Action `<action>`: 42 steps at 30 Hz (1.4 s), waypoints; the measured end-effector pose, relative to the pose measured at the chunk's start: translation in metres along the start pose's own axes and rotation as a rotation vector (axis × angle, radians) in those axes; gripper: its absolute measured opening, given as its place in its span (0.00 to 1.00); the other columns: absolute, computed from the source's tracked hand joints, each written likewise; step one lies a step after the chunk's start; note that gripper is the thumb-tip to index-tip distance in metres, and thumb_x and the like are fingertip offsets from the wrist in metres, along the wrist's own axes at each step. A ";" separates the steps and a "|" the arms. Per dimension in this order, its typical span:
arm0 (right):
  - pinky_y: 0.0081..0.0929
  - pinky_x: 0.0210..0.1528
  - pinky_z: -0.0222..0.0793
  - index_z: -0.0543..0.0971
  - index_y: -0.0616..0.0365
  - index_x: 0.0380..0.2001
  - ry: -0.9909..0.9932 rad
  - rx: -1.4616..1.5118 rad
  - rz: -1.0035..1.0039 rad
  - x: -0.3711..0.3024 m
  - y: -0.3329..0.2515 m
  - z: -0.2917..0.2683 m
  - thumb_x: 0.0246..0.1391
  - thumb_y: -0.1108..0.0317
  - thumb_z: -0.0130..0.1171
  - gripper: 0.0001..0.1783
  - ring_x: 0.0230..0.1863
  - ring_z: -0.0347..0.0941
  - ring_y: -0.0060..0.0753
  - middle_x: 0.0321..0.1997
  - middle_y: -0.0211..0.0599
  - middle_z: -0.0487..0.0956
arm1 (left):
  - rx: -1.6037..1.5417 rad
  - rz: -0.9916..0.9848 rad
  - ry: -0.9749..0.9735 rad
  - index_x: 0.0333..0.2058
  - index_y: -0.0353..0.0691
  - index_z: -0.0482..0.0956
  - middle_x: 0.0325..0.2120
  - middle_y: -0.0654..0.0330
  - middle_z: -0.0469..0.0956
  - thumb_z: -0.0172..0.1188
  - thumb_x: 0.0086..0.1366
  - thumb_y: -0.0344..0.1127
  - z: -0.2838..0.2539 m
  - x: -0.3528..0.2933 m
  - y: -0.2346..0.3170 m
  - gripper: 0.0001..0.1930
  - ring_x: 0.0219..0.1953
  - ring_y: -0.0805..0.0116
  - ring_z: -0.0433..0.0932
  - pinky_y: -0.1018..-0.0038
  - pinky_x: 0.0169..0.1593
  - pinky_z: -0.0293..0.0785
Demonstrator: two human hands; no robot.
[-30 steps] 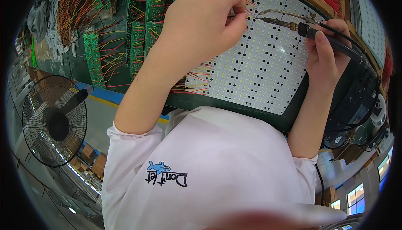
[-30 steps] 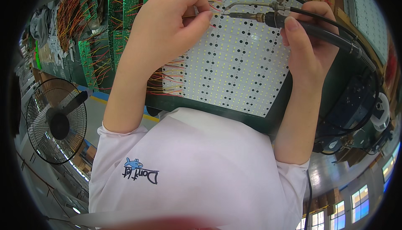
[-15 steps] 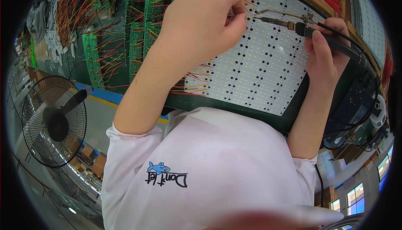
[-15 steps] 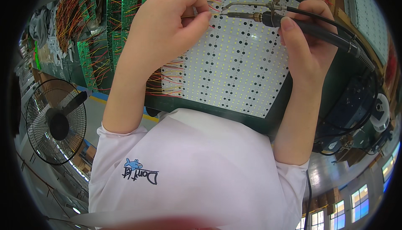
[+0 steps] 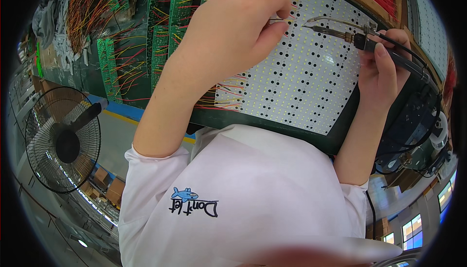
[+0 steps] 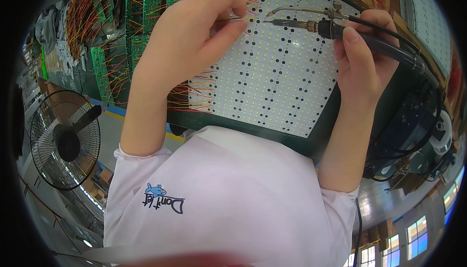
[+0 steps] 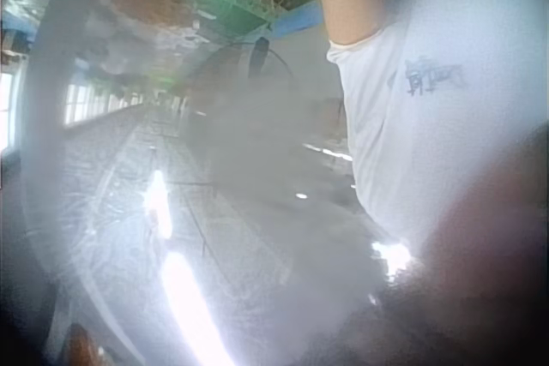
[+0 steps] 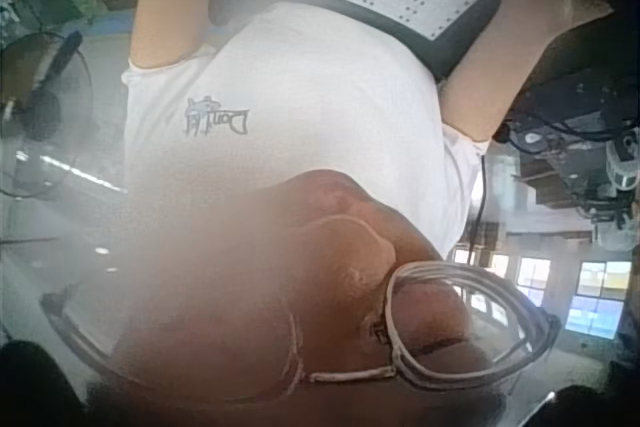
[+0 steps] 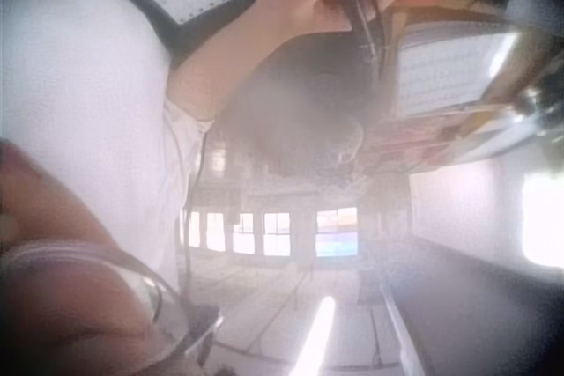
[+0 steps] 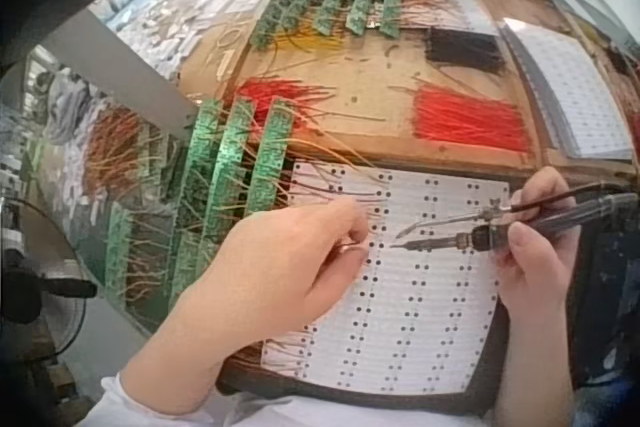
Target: The person solders red and orange wires onto an LED light panel with a soldering iron.
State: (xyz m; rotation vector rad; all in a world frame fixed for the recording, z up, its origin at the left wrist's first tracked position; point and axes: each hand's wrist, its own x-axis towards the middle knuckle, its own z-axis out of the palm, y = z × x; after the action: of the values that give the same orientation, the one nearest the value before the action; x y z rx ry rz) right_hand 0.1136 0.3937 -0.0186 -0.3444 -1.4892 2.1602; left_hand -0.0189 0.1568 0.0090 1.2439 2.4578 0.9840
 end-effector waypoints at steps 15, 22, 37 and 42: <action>0.15 0.25 0.71 0.74 0.62 0.45 -0.063 -0.057 -0.010 -0.005 -0.004 0.000 0.53 0.78 0.67 0.17 0.27 0.74 0.19 0.34 0.35 0.81 | 0.133 0.065 0.070 0.34 0.42 0.79 0.30 0.59 0.81 0.66 0.63 0.35 0.008 -0.004 -0.001 0.06 0.30 0.56 0.81 0.66 0.34 0.76; 0.17 0.26 0.67 0.73 0.62 0.45 -0.068 -0.085 -0.010 -0.003 -0.002 0.004 0.54 0.75 0.67 0.17 0.25 0.72 0.21 0.32 0.34 0.79 | 0.149 0.070 0.079 0.34 0.42 0.79 0.29 0.60 0.81 0.66 0.63 0.35 0.010 -0.003 -0.004 0.06 0.29 0.59 0.81 0.67 0.32 0.76; 0.14 0.28 0.66 0.72 0.61 0.40 -0.150 -0.266 -0.025 -0.003 -0.003 0.009 0.53 0.74 0.68 0.15 0.26 0.71 0.16 0.29 0.31 0.77 | 0.161 0.074 0.075 0.34 0.42 0.79 0.30 0.59 0.81 0.66 0.62 0.34 0.010 -0.001 -0.003 0.06 0.29 0.57 0.81 0.66 0.32 0.76; 0.14 0.27 0.66 0.72 0.62 0.40 -0.156 -0.262 -0.024 -0.004 -0.003 0.009 0.54 0.74 0.68 0.15 0.26 0.71 0.16 0.29 0.32 0.78 | 0.153 0.066 0.066 0.34 0.42 0.79 0.30 0.59 0.81 0.66 0.62 0.34 0.010 -0.002 -0.002 0.05 0.30 0.56 0.81 0.66 0.32 0.76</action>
State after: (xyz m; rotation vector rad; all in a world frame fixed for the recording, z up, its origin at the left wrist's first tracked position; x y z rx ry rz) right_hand 0.1135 0.3853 -0.0123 -0.2494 -1.8601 2.0145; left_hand -0.0146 0.1588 0.0002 1.3683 2.6009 0.8805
